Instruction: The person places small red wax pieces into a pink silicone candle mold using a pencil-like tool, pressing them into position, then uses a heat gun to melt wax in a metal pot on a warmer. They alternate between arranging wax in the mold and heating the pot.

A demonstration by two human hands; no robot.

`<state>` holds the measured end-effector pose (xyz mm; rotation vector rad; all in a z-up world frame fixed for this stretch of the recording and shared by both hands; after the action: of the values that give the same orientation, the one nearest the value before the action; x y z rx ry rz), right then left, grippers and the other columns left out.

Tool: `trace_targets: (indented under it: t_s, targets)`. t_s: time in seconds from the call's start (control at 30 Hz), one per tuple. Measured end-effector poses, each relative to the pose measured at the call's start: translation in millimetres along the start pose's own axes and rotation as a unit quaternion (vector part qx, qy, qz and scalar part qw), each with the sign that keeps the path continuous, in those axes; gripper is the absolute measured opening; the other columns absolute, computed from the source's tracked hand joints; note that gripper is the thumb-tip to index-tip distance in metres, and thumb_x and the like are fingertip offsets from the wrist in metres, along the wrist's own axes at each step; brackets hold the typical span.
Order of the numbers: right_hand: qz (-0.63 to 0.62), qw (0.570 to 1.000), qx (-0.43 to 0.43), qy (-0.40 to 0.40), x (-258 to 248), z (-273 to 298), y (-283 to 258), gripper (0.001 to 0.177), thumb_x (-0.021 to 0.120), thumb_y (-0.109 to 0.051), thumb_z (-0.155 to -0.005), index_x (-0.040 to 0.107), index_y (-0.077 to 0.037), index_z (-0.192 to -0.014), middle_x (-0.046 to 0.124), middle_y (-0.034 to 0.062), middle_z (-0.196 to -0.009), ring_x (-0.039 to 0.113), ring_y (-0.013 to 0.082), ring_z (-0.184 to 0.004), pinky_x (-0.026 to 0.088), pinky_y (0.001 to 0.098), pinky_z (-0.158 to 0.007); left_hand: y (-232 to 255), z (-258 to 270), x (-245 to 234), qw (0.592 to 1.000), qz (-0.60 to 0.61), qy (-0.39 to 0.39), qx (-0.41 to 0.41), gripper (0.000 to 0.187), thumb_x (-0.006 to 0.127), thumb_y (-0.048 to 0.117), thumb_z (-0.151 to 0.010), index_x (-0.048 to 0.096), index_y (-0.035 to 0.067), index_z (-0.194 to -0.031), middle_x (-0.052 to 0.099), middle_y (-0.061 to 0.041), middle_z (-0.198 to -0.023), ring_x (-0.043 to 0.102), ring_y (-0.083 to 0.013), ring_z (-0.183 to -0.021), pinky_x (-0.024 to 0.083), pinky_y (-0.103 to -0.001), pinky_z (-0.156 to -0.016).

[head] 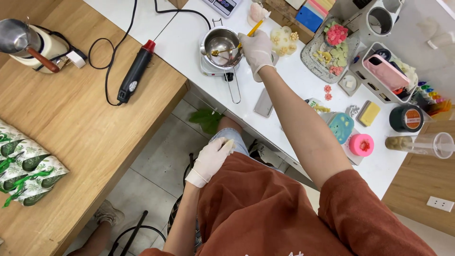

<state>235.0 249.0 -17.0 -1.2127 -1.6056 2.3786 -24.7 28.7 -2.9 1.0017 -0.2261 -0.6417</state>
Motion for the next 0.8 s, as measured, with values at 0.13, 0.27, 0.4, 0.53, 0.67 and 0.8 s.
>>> trace_targets:
  t_s: [0.13, 0.27, 0.4, 0.53, 0.67, 0.8]
  targets:
    - [-0.074, 0.995, 0.064, -0.003, 6, -12, 23, 0.03, 0.079, -0.031, -0.085, 0.07, -0.002, -0.086, 0.072, 0.006, -0.069, 0.068, 0.0128, -0.055, 0.055, 0.0276, -0.053, -6, -33, 7, 1.0, 0.023, 0.013, -0.014, 0.038, 0.057, 0.036, -0.099, 0.07, 0.003, -0.111, 0.071, -0.01, -0.097, 0.065, -0.0181, -0.088, 0.053, -0.032, -0.084]
    - [-0.182, 0.972, 0.15, 0.008, 7, -12, 40, 0.031, 0.078, -0.031, -0.088, 0.067, -0.003, -0.084, 0.069, 0.0055, -0.066, 0.061, 0.013, -0.049, 0.049, 0.0271, -0.045, 3, -96, -1, 0.966, 0.211, 0.152, 0.01, 0.058, 0.054, 0.044, -0.098, 0.045, 0.004, -0.139, 0.059, -0.011, -0.132, 0.059, -0.0236, -0.122, 0.048, -0.038, -0.102]
    - [-0.294, 0.946, 0.138, -0.01, 25, -19, 72, 0.026, 0.077, -0.024, -0.091, 0.062, -0.003, -0.087, 0.071, 0.0086, -0.069, 0.064, 0.0145, -0.049, 0.052, 0.0268, -0.045, -22, -200, 8, 0.922, 0.368, 0.114, -0.03, 0.068, 0.048, 0.057, -0.099, 0.035, 0.009, -0.145, 0.058, -0.014, -0.134, 0.06, -0.0281, -0.124, 0.052, -0.046, -0.1]
    - [-0.317, 0.944, 0.09, -0.021, 27, 4, 80, 0.025, 0.074, -0.022, -0.094, 0.06, -0.001, -0.092, 0.074, 0.0106, -0.073, 0.069, 0.0162, -0.054, 0.056, 0.0274, -0.049, -33, -249, 34, 0.867, 0.496, 0.009, -0.048, 0.059, 0.041, 0.061, -0.097, 0.052, 0.012, -0.129, 0.069, -0.011, -0.112, 0.07, -0.0257, -0.095, 0.054, -0.041, -0.078]
    - [-0.334, 0.941, 0.046, 0.002, 29, 15, 96, 0.026, 0.068, -0.021, -0.098, 0.056, 0.003, -0.099, 0.075, 0.0134, -0.079, 0.073, 0.0185, -0.06, 0.06, 0.0289, -0.054, -53, -270, 50, 0.879, 0.477, 0.012, -0.024, 0.053, 0.04, 0.054, -0.106, 0.067, 0.009, -0.109, 0.06, 0.003, -0.075, 0.053, -0.0085, -0.061, 0.042, -0.026, -0.055]
    - [-0.346, 0.937, 0.038, 0.016, 25, 26, 96, 0.027, 0.064, -0.021, -0.1, 0.057, 0.006, -0.102, 0.075, 0.0152, -0.081, 0.074, 0.0197, -0.063, 0.062, 0.0303, -0.056, -48, -265, 54, 0.861, 0.506, 0.039, -0.012, 0.047, 0.041, 0.047, -0.108, 0.066, 0.008, -0.099, 0.045, 0.006, -0.063, 0.041, -0.0065, -0.052, 0.036, -0.023, -0.047]
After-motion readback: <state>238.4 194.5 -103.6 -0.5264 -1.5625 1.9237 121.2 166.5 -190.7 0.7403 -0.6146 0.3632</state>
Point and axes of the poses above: each hand's wrist, its own z-axis away from the middle knuckle, its own x-axis out of the palm, y = z × x, the point moved 3 cm from there along -z, towards the middle knuckle
